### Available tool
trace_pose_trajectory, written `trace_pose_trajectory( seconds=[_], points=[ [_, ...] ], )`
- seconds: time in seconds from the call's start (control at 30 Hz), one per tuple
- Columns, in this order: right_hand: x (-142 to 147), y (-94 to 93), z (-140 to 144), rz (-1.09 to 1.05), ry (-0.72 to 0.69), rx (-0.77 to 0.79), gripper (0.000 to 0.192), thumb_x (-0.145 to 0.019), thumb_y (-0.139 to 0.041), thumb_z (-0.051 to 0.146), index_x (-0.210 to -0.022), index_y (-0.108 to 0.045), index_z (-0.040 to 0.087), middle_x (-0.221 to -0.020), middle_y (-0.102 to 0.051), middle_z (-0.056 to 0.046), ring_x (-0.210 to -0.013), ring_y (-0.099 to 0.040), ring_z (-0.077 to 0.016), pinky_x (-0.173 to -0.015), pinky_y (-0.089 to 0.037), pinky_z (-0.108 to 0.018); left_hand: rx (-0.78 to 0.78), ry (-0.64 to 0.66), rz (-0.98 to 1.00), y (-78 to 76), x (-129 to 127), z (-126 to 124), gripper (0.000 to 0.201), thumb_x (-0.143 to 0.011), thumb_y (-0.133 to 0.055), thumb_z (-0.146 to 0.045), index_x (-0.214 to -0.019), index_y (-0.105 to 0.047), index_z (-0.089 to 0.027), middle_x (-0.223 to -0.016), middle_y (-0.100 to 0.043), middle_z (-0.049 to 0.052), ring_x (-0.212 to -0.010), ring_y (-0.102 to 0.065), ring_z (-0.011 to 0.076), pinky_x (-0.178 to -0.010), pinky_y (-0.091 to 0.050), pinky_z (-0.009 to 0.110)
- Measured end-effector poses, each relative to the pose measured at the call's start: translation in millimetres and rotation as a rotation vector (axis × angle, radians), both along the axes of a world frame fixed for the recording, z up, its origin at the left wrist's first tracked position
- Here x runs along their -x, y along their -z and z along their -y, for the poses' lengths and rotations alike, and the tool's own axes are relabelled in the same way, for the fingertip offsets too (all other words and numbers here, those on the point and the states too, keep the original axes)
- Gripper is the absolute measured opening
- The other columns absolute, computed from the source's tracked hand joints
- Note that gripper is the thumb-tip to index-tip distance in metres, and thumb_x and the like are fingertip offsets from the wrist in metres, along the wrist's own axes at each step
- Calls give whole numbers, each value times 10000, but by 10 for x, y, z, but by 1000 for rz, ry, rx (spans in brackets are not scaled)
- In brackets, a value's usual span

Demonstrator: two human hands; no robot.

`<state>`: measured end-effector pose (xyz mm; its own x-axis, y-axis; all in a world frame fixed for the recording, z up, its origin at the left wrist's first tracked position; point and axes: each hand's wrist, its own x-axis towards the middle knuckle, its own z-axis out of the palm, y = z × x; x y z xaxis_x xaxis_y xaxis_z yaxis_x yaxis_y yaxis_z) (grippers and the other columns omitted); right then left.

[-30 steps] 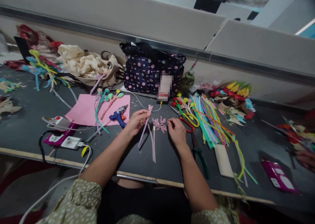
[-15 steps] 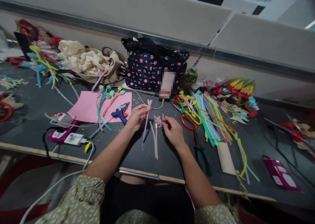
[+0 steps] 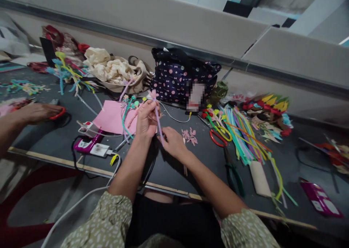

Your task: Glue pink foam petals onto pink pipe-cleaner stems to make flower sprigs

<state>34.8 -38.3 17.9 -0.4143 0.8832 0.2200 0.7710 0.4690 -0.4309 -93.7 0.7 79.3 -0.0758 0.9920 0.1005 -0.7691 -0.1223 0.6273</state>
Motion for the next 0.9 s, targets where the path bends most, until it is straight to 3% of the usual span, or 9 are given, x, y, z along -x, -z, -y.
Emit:
trace_pose_trajectory(
  seconds=[0.17,0.27,0.37,0.5,0.67,0.77,0.9],
  points=[
    [523,-29,-51,210,62,11,297,-934,-519,377,-1154,-551,181,-1094,-594,-127,-1014,-571,-260,-822,-473,-344,-49,-130,-18,-255,363,205,201,-666,-770,-231,-724,-586,-175,-634,-566,-47,-527,-538,52,-475,-404,158],
    [743,11,-95,257,148,22,464,-896,-586,418,-1250,-493,132,-1206,-533,-195,-1083,-554,-312,-839,-486,-393,-26,-190,-46,-329,599,360,202,-663,-776,-233,-707,-588,-175,-606,-560,-50,-516,-540,55,-478,-409,160],
    [864,76,-171,262,207,129,626,-827,-690,382,-1325,-433,103,-1245,-513,-224,-1101,-567,-331,-871,-485,-419,-48,-236,-36,-372,801,518,218,-619,-795,-218,-696,-599,-164,-606,-564,-49,-502,-518,47,-454,-393,155],
    [885,138,-251,109,240,265,542,-823,-667,242,-1301,-456,98,-1237,-533,-222,-1105,-587,-335,-908,-473,-427,-49,-284,-80,-452,981,715,210,-637,-788,-224,-681,-592,-164,-576,-551,-43,-482,-499,52,-417,-364,157],
    [726,96,-259,6,253,229,403,-874,-520,208,-1263,-482,109,-1225,-516,-195,-1057,-607,-285,-904,-479,-404,-53,-348,-98,-595,1124,924,180,-686,-770,-233,-700,-599,-178,-566,-550,-39,-469,-501,63,-420,-364,180],
    [493,3,-237,-396,231,190,439,-809,-548,213,-1239,-519,129,-1187,-547,-162,-1058,-583,-256,-891,-497,-386,-68,-383,-107,-699,1173,1038,157,-697,-766,-243,-712,-620,-189,-579,-564,-26,-473,-495,71,-408,-353,182],
    [28,-187,-100,-1083,95,439,402,-752,-610,356,-1112,-589,178,-922,-640,-36,-729,-591,-153,-661,-531,-299,-125,-388,-96,-816,1083,1110,127,-711,-756,-238,-711,-635,-199,-577,-569,-21,-470,-489,73,-406,-365,182]
  ],
)
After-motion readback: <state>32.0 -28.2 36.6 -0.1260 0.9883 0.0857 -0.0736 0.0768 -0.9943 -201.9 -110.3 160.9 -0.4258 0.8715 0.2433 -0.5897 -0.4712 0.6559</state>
